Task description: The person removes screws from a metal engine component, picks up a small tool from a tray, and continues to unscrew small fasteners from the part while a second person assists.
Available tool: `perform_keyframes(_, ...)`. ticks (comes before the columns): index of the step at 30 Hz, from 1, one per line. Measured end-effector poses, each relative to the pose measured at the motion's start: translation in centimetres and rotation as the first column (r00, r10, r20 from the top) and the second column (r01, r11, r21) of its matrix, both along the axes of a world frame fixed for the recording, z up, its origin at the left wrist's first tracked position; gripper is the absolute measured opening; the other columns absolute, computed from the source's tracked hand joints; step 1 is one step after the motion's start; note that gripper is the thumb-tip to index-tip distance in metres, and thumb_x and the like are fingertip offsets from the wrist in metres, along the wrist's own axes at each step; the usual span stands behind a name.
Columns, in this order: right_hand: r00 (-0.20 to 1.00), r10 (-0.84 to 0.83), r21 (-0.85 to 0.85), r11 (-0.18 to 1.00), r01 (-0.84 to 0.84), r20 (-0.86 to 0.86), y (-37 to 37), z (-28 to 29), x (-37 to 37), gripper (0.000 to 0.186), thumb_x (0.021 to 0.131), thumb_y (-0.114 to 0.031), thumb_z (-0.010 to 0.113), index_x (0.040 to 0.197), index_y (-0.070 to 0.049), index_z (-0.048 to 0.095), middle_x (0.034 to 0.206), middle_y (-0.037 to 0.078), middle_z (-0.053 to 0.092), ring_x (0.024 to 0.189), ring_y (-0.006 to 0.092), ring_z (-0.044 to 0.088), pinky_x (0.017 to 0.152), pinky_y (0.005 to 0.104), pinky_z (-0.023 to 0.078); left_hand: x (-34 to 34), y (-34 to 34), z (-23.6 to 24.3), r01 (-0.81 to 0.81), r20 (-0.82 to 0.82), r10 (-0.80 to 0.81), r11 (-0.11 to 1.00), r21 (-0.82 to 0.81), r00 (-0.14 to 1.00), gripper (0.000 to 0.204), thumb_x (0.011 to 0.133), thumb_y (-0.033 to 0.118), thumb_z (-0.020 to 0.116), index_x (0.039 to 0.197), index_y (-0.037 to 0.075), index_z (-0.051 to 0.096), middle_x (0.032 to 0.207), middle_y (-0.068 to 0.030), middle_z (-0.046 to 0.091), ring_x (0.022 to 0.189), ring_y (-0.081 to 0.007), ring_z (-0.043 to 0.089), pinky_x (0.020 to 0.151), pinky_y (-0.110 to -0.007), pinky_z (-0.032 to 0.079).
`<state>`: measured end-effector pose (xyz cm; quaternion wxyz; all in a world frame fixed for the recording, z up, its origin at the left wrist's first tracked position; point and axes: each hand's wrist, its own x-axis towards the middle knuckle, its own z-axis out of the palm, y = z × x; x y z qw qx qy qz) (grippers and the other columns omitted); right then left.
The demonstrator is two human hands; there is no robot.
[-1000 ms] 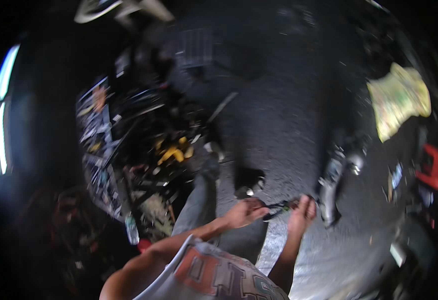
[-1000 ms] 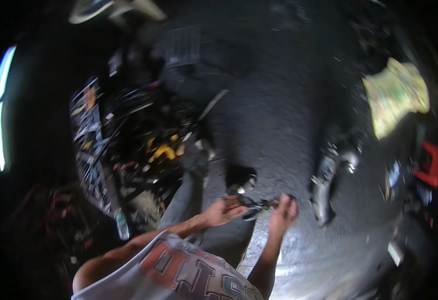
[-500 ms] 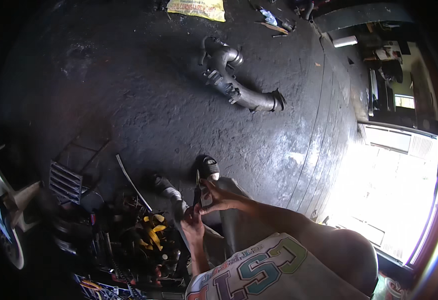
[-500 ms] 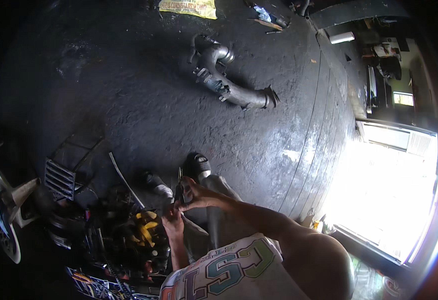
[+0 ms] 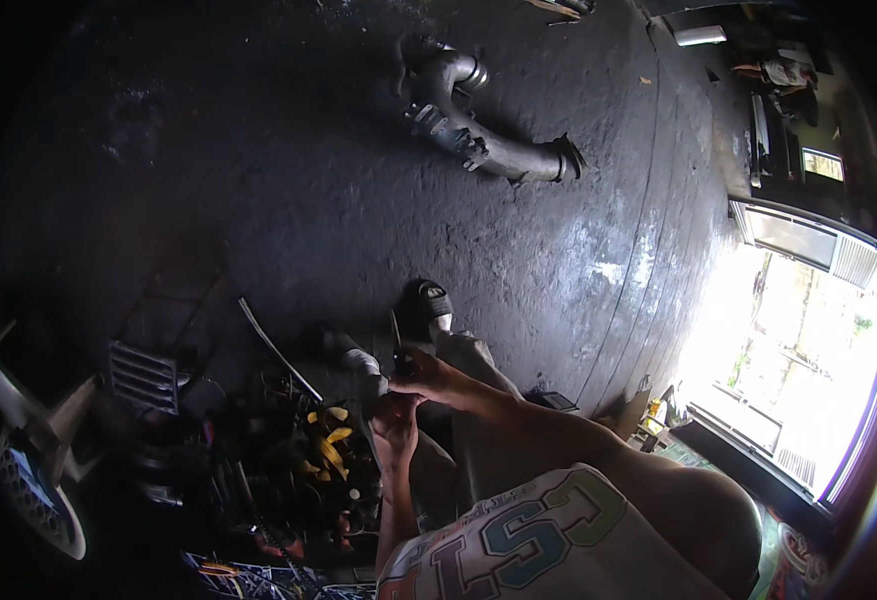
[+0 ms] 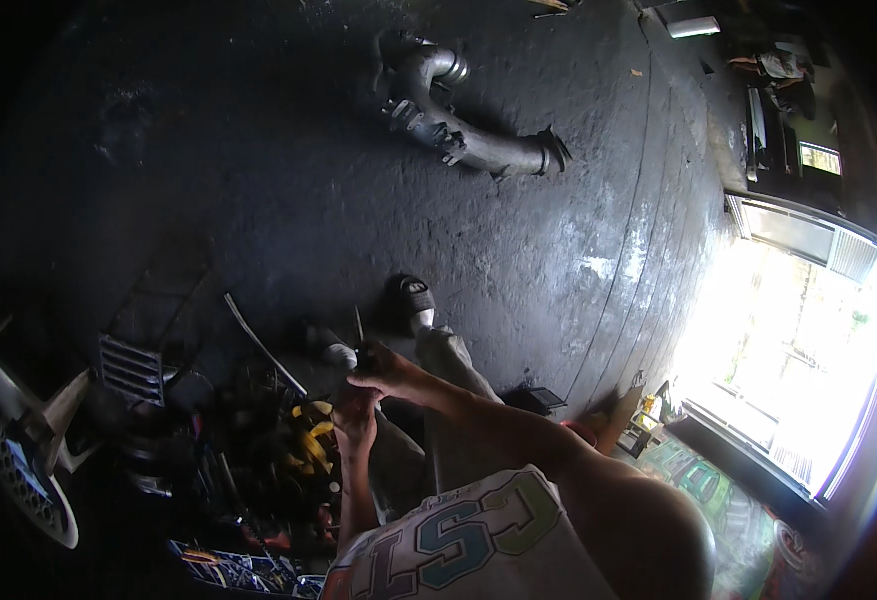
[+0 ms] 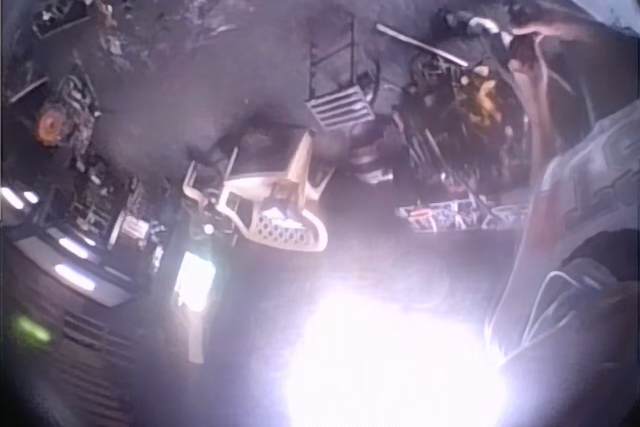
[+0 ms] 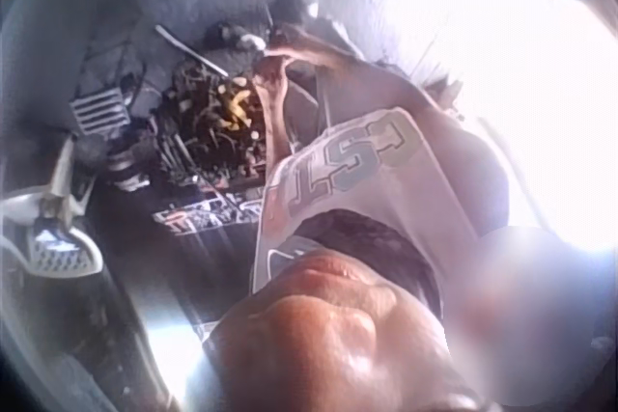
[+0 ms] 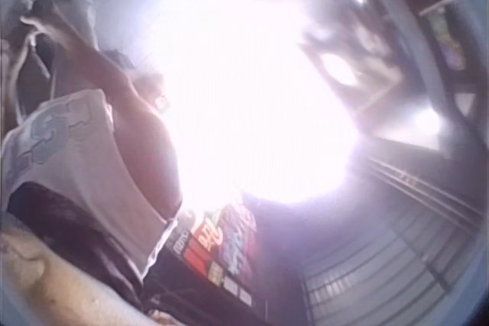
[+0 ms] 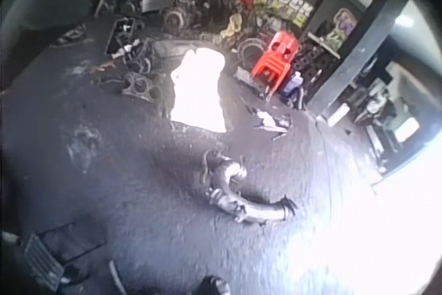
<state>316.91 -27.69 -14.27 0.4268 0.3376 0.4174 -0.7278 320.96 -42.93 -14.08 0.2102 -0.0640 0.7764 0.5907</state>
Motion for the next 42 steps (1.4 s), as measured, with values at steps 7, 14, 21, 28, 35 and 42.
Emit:
perform_keyframes(7, 0.983, 0.182, 0.18, 0.967, -0.179, 0.002, 2.3, -0.5, 1.2, 0.086, 0.083, -0.021, 0.078, 0.147, -0.002, 0.025, 0.112, 0.014, 0.059, 0.099, 0.018, 0.06, 0.073, 0.031, 0.054, 2.2, 2.1, 0.0, -0.013, 0.046, 0.018, 0.994, -0.105, 0.999, 0.02, 0.087, 0.018, 0.072, 0.092, 0.001, 0.064, 0.08, -0.0117, 0.065, 0.066, -0.0243, 0.061, 0.061, -0.034, 0.048)
perform_keyframes(14, 0.804, 0.583, 0.429, 0.759, -0.49, -0.113, 2.6, -3.7, 1.5, 0.098, 0.075, -0.035, 0.08, 0.147, 0.0, 0.023, 0.117, 0.021, 0.058, 0.092, 0.0276, 0.064, 0.075, 0.0373, 0.055, 7.2, 2.4, 1.2, -0.165, 0.259, 0.215, 0.966, -0.202, 0.942, 0.035, 0.08, 0.028, 0.079, 0.098, 0.002, 0.065, 0.082, -0.0114, 0.066, 0.072, -0.0248, 0.063, 0.067, -0.033, 0.05)
perform_keyframes(21, 0.699, 0.636, 0.262, 0.771, -0.58, -0.325, -5.9, -1.4, -2.2, 0.092, 0.083, -0.008, 0.075, 0.152, -0.005, 0.014, 0.115, 0.013, 0.061, 0.1, 0.0165, 0.059, 0.089, 0.0301, 0.05, 24.8, 0.0, -3.2, 0.082, 0.659, 0.462, 0.78, -0.62, 0.594, 0.09, 0.074, 0.054, 0.073, 0.144, 0.01, 0.039, 0.139, -0.0203, 0.047, 0.123, -0.0388, 0.048, 0.098, -0.056, 0.04)
perform_keyframes(28, 0.131, 0.764, 0.304, 0.401, -0.864, -0.632, -25.8, 8.0, 0.5, 0.091, 0.084, 0.0, 0.072, 0.152, -0.003, 0.012, 0.123, 0.015, 0.055, 0.104, 0.0164, 0.056, 0.09, 0.0296, 0.049, 29.1, 0.3, -5.3, -0.452, 0.849, 0.455, 0.838, -0.306, 0.269, 0.088, 0.074, 0.043, 0.069, 0.148, 0.011, 0.033, 0.142, -0.0273, 0.044, 0.133, -0.0464, 0.041, 0.107, -0.063, 0.031)
perform_keyframes(35, -0.551, 0.538, 0.631, -0.045, -0.774, -0.638, -44.5, 13.5, 7.7, 0.093, 0.076, -0.01, 0.076, 0.151, -0.003, 0.021, 0.116, 0.017, 0.061, 0.081, 0.0141, 0.059, 0.063, 0.023, 0.047, 28.7, -2.9, -3.4, -0.653, 0.874, 0.459, 0.713, -0.254, 0.161, 0.102, 0.068, 0.052, 0.076, 0.15, 0.014, 0.029, 0.146, -0.0256, 0.04, 0.137, -0.0444, 0.036, 0.108, -0.062, 0.031)
perform_keyframes(42, -0.9, 0.088, 0.901, -0.051, -0.431, -0.426, -53.6, 15.5, 18.9, 0.078, 0.08, -0.006, 0.067, 0.146, 0.003, 0.026, 0.118, 0.025, 0.061, 0.103, 0.0413, 0.062, 0.092, 0.042, 0.048, 28.8, -4.9, -2.4, -0.75, 0.83, 0.55, 0.586, -0.306, 0.09, 0.102, 0.069, 0.049, 0.076, 0.151, 0.012, 0.028, 0.143, -0.0288, 0.042, 0.132, -0.045, 0.043, 0.107, -0.063, 0.033)
